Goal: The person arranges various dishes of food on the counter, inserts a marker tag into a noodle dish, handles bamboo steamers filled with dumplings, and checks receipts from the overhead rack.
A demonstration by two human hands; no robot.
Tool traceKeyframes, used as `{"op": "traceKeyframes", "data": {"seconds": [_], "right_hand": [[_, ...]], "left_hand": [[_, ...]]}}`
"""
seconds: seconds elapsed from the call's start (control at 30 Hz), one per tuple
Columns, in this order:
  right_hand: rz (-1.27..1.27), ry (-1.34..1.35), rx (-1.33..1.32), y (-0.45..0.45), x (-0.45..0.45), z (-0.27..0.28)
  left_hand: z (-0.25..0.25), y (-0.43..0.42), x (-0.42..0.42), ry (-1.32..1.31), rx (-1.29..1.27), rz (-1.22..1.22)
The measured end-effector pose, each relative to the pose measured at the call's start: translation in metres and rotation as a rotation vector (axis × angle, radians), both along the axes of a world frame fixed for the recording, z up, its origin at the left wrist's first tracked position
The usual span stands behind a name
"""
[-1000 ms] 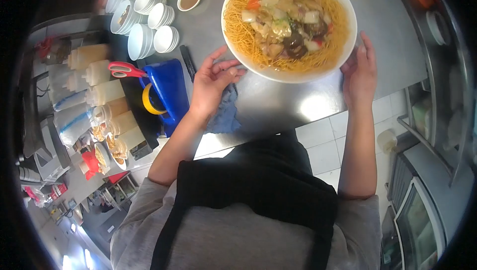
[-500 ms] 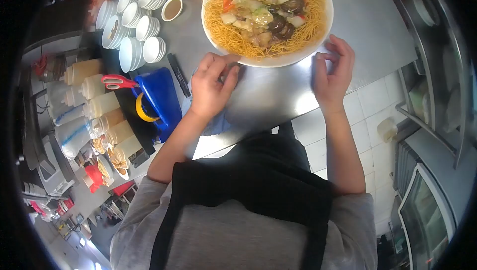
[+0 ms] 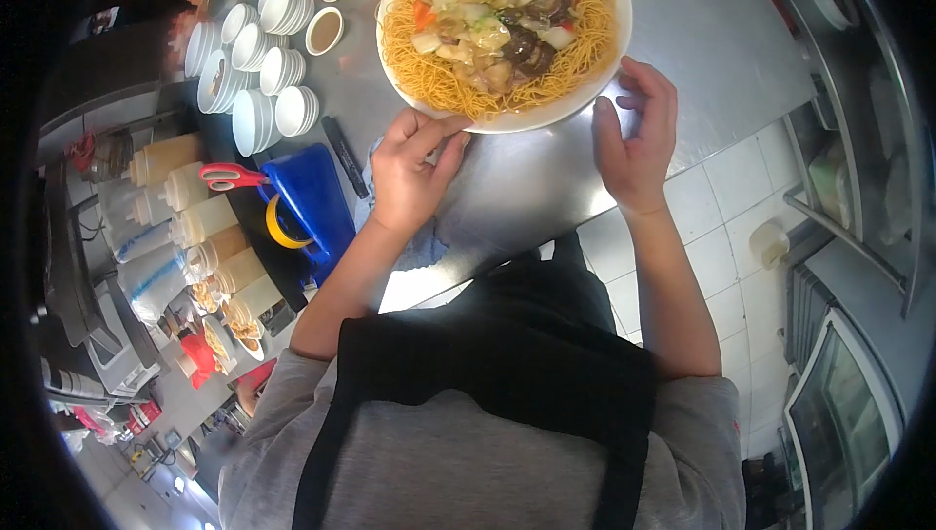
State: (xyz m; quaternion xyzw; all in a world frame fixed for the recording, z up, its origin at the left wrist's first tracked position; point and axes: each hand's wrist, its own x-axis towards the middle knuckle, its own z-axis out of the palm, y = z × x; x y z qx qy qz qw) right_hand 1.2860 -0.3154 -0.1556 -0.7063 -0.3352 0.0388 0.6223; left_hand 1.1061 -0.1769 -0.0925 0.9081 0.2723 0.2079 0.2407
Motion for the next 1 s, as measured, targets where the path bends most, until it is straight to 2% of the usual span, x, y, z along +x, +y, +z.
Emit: {"op": "traceKeyframes", "data": {"seconds": [0.27,0.47,0.6,0.73,0.8,0.9,1.0], "right_hand": [[-0.001,-0.014,-0.003,-0.001,0.000,0.002],[-0.011,0.011,0.009,-0.003,0.000,0.001],[-0.004,-0.003,-0.010,-0.003,0.000,0.002],[0.005,-0.068,-0.033,-0.003,0.001,0.008],[0.032,0.044,-0.025,-0.006,0.002,0.004],[0.039,0.257,0.012,-0.006,0.001,-0.001],[0.073,0.545,0.073,-0.003,-0.006,0.008]], "left_hand": [[-0.004,0.001,-0.006,-0.023,0.052,-0.039],[0.005,0.009,-0.013,-0.086,0.019,0.084],[0.003,0.013,-0.015,0.045,0.130,0.002],[0.002,0.010,-0.009,0.039,0.191,-0.006],[0.002,0.017,-0.005,0.065,0.315,-0.011],[-0.015,0.018,-0.010,-0.144,-0.388,0.272],[-0.001,0.011,0.004,-0.152,-0.304,0.302]]}}
